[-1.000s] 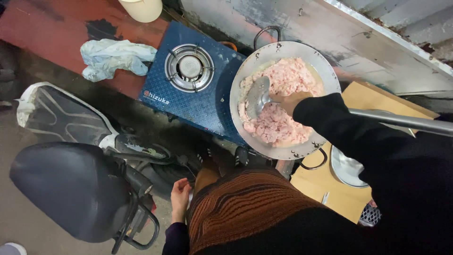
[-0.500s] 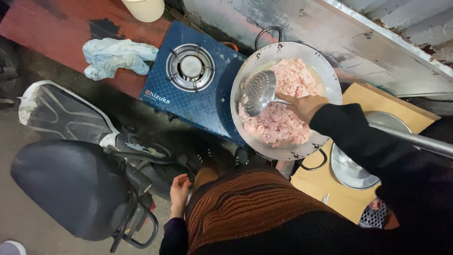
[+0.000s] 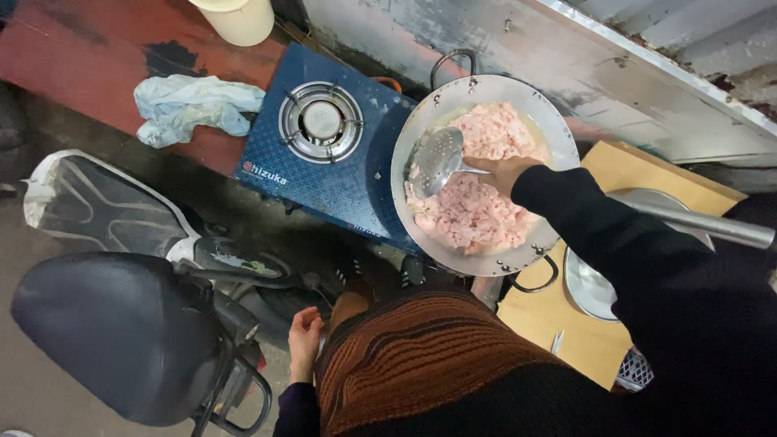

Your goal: The person stirs a large quantity of pink ground meat in a wok placed on a portable gas stove using a metal slotted spoon. The person continuously breaks up and mixes the meat as it cooks, occasionally pausing to rest the spoon on the wok's edge.

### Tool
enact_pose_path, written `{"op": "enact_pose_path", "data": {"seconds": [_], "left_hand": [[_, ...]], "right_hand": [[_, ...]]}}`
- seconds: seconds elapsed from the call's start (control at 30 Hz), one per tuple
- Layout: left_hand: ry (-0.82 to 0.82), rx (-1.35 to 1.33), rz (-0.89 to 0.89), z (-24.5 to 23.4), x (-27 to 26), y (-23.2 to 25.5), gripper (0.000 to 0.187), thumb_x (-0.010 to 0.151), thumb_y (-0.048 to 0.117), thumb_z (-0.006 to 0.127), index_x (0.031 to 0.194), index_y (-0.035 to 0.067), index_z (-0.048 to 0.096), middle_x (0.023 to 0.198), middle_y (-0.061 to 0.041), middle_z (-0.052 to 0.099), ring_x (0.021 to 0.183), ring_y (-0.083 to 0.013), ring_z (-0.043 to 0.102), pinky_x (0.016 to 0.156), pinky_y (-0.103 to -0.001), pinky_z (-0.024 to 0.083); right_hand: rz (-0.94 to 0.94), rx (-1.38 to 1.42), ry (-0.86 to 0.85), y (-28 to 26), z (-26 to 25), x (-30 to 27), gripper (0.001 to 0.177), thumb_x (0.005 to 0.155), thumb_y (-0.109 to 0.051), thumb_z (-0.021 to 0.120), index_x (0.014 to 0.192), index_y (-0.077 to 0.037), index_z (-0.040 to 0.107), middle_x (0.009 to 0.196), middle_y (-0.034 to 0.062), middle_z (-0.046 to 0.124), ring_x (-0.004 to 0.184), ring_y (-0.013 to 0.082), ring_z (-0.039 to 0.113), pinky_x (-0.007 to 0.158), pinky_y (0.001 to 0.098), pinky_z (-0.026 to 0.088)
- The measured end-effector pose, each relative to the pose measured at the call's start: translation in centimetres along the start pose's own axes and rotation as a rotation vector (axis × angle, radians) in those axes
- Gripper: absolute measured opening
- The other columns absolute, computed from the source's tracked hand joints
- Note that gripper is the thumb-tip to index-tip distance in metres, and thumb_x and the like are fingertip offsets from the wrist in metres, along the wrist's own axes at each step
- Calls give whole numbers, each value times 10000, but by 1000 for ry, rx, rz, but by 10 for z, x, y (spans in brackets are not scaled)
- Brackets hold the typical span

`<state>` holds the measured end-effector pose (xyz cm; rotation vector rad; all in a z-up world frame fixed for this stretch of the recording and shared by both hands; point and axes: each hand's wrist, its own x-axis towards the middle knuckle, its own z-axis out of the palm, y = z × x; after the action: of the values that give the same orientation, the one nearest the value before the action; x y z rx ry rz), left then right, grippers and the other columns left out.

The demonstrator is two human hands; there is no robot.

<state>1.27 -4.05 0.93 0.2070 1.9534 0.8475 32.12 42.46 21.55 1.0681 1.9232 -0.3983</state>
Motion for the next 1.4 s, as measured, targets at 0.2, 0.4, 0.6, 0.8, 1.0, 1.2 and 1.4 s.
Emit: {"op": "enact_pose_path", "data": {"seconds": [0.2,0.4,0.6,0.8,1.0,1.2,1.4], "left_hand": [[6,-14,42,3,12,5,268,917,80,604,1176,88,672,1089,-119,741,929,-208,716,841,-326,558],[-43,61,-8,6,2,28,275,914,100,609,1179,131,678,1114,-102,737,985,-192,695,881,-318,535],[-72,140,-22,9,3,20,260,947,124,609,1199,123,673,1153,-97,732,998,-220,704,893,-373,526],[-31,130,82,15,7,4,298,861,100,650,1153,130,700,1029,-70,768,893,-170,727,859,-308,536],[-60,98,2,12,-3,7,297,935,171,597,1219,117,664,1141,-110,729,968,-216,715,876,-359,533],[-65,120,-25,13,-2,5,291,898,136,637,1185,123,684,1114,-87,759,1014,-196,716,928,-337,529],[-62,94,-39,13,1,3,321,901,136,629,1217,120,678,1157,-93,742,1077,-214,692,937,-354,517]], "right_hand": [[24,191,36,-9,-5,-68,589,1045,-487,328,1600,-504,135,875,233,698,526,260,579,540,376,516],[-59,69,96,-7,63,-41,562,1045,-515,302,1582,-531,136,689,127,638,566,259,598,467,395,409],[-78,107,31,-53,16,-64,871,966,79,465,1636,-319,76,535,14,361,388,131,353,354,270,421],[-169,-388,492,-3,91,25,858,948,-35,385,1634,-350,-21,425,15,267,361,159,251,361,349,215],[-159,-4,189,1,31,-50,672,1043,-286,455,1615,-408,124,558,164,566,419,268,488,399,395,358],[-149,-8,291,-5,10,-43,904,852,55,427,1624,-352,191,531,138,602,431,264,561,424,411,441],[1,22,-16,-33,9,-21,763,1022,-121,341,1628,-456,20,672,132,639,474,248,478,438,348,327]]}}
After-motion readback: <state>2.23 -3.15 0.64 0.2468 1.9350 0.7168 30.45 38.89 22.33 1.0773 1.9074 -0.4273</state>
